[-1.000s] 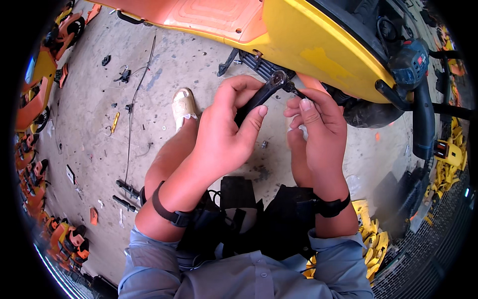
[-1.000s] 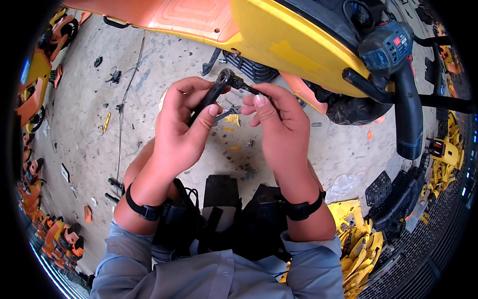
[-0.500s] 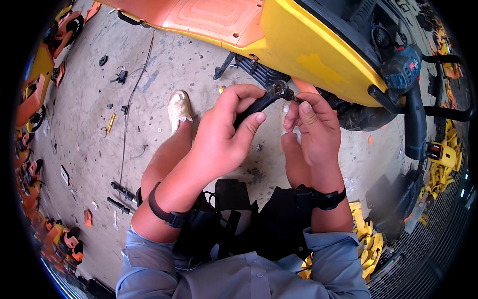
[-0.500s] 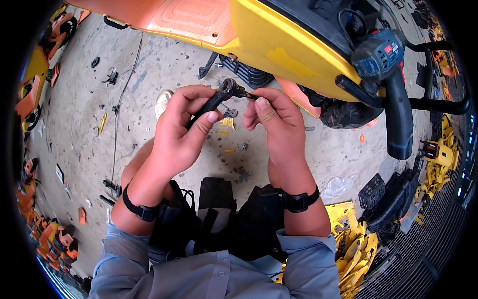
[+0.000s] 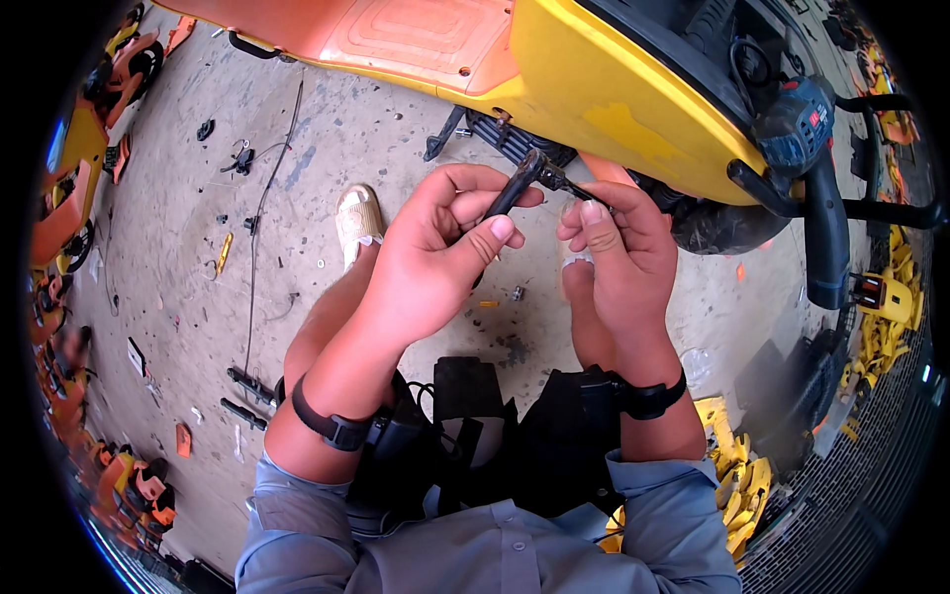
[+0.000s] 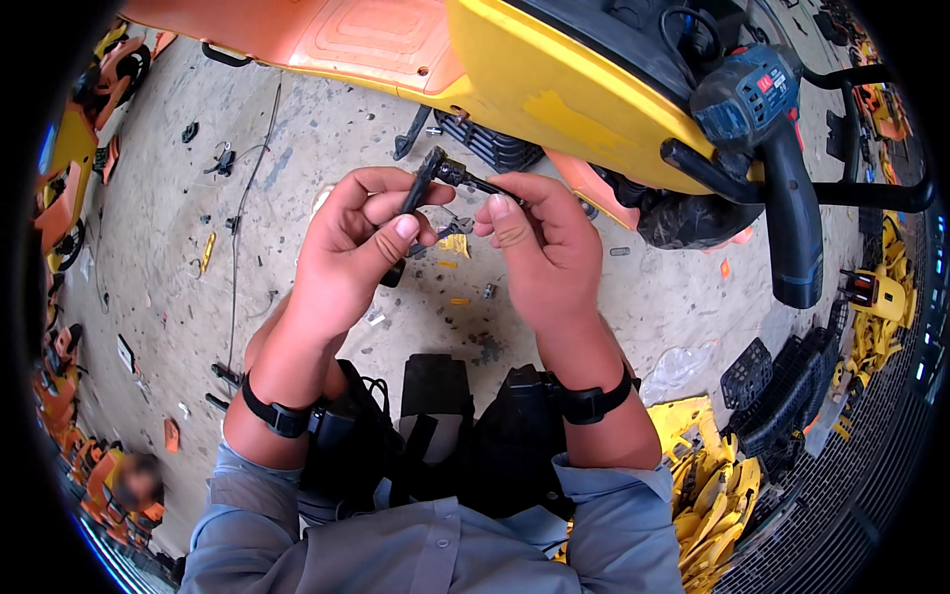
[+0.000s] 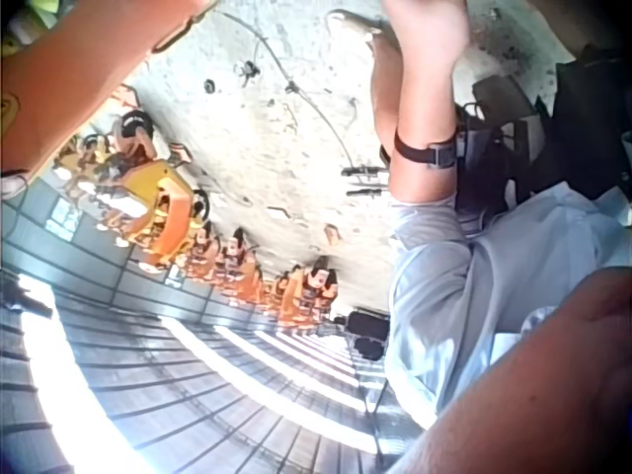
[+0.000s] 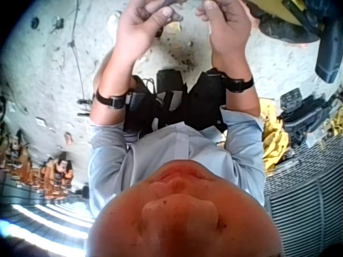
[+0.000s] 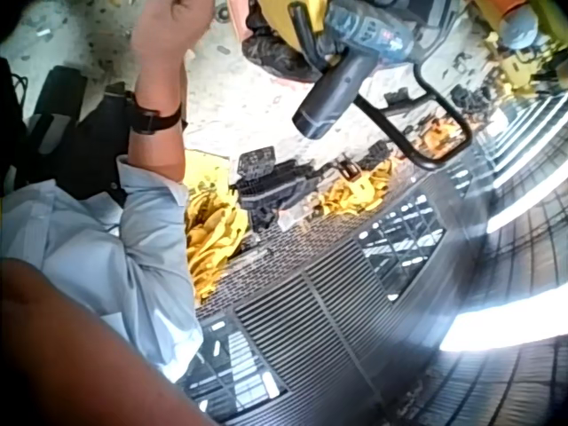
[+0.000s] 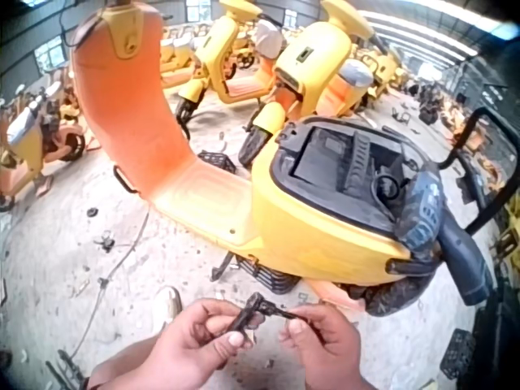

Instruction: The person manipulates a black cable and a small metal part with their hands, attempting to connect or fit them together near the frame of a yellow scooter.

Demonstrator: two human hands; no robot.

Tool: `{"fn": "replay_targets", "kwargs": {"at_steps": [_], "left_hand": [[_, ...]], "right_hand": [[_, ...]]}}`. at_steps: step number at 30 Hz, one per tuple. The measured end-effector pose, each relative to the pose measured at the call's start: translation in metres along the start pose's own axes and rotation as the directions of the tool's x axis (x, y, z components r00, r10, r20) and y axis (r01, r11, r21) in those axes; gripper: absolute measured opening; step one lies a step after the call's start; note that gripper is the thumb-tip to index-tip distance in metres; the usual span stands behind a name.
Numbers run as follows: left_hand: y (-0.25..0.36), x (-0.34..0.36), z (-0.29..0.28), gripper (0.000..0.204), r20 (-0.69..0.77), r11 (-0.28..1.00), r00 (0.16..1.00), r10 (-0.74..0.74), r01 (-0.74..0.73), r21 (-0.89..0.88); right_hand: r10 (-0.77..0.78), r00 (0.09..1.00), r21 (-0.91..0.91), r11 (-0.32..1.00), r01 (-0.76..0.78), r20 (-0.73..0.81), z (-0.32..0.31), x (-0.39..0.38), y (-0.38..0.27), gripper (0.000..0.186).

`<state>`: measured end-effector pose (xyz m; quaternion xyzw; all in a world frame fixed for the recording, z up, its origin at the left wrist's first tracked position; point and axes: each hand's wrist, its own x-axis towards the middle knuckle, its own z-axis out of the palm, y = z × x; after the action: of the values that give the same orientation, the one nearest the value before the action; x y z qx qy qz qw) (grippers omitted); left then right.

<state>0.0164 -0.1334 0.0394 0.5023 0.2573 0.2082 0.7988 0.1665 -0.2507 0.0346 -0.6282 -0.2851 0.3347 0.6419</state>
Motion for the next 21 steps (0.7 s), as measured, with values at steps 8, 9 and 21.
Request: {"fn": "replay_targets", "kwargs": {"at_steps": [8,9,21], "left_hand": [[-0.002,0.002,0.003,0.024,0.017,0.999,0.999,0.029,-0.029,-0.013],[-0.002,0.003,0.003,0.024,0.018,0.999,0.999,0.029,-0.029,-0.015],[-0.006,0.004,0.005,0.024,0.013,0.986,0.997,-0.075,0.076,-0.147]], "right_hand": [[0.094,0.993,0.094,0.990,-0.101,0.076,-0.012,0.003,-0.001,0.019],[0.131,0.987,0.121,0.982,-0.142,0.094,-0.014,0.004,-0.003,0.019],[-0.104,0.993,-0.074,0.992,0.099,-0.061,-0.005,0.001,-0.001,0.017]]}}
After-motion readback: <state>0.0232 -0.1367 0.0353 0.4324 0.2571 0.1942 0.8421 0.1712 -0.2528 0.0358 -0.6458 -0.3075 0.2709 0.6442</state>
